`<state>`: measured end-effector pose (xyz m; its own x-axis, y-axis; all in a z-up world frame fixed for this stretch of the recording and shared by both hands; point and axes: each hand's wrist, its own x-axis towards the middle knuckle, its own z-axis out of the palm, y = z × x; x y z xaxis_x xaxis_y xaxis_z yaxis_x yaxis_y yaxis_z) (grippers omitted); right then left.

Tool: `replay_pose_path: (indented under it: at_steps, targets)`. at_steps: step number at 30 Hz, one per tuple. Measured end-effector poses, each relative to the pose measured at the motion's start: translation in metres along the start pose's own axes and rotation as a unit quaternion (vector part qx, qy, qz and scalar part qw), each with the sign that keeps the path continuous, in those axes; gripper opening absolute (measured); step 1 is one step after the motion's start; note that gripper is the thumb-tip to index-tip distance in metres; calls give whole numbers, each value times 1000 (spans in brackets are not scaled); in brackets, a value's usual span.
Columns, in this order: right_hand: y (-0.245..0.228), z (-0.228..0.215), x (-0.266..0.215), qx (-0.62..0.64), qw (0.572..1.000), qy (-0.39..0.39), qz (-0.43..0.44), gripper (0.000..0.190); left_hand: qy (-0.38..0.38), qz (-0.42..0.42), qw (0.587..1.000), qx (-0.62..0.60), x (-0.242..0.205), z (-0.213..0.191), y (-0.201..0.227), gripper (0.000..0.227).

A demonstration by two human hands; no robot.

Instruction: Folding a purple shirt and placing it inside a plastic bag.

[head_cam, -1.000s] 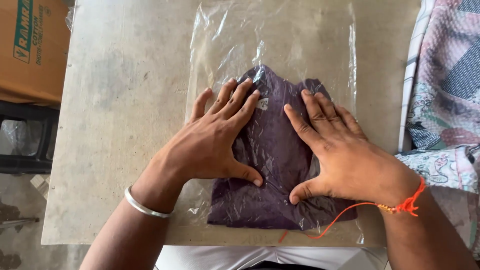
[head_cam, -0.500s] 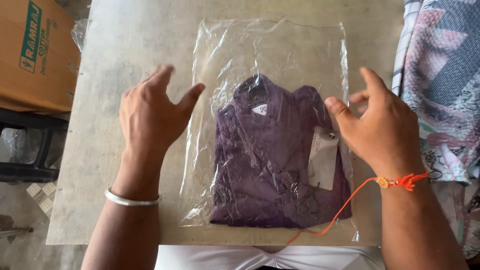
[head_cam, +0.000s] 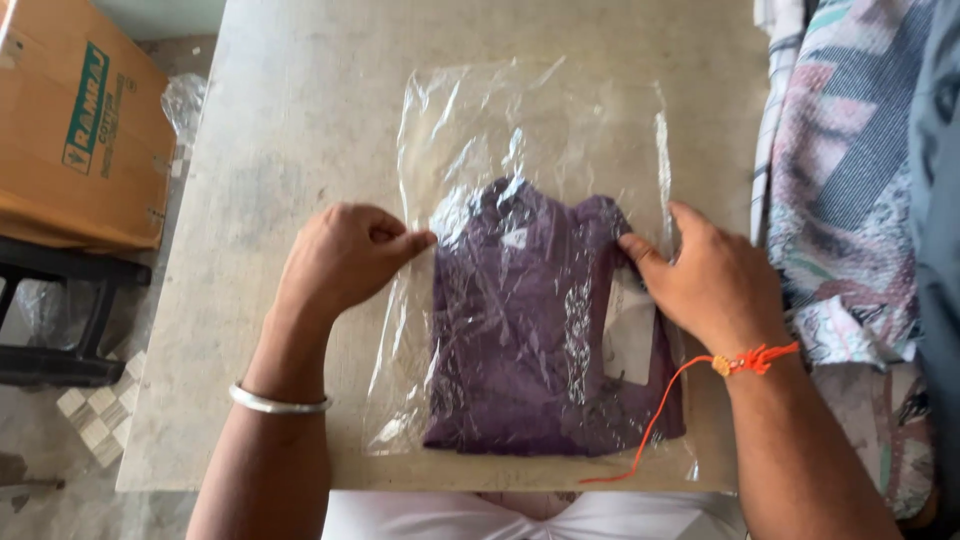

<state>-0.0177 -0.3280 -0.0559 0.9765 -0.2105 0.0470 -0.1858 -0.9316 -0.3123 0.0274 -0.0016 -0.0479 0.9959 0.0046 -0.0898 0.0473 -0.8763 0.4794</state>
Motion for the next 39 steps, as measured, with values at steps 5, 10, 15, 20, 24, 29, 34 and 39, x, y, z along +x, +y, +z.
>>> replay_pose_path:
  at_steps: [5, 10, 15, 20, 24, 29, 34, 39]
  targets:
    - [-2, 0, -2, -8, 999, -38, 4, 71, -66, -7, 998, 6, -9, -8, 19, 43]
    - [-2, 1, -2, -7, 999, -43, 4, 83, -108, 27, 993, -37, -3, -2, 4, 44]
    - [1, 5, 0, 19, 998, -51, -3, 95, -136, 32, 980, -139, -1, -7, 0, 34]
    - [4, 8, -2, 20, 998, -61, -21, 94, -192, 82, 930, -302, 3, -2, -8, 17]
    - [6, 1, -5, 73, 996, -43, -41, 85, -184, 37, 917, -353, 2, -6, -6, 9]
    - [16, -2, -6, 299, 935, 125, -145, 58, -81, 139, 865, -475, 9, -6, -20, 9]
    - [21, 2, 0, 493, 856, 47, -146, 72, -41, 135, 838, -527, 6, -8, -14, 16]
    - [22, 20, 1, 491, 851, -185, 18, 90, -114, -41, 918, -377, -2, -4, 12, 44]
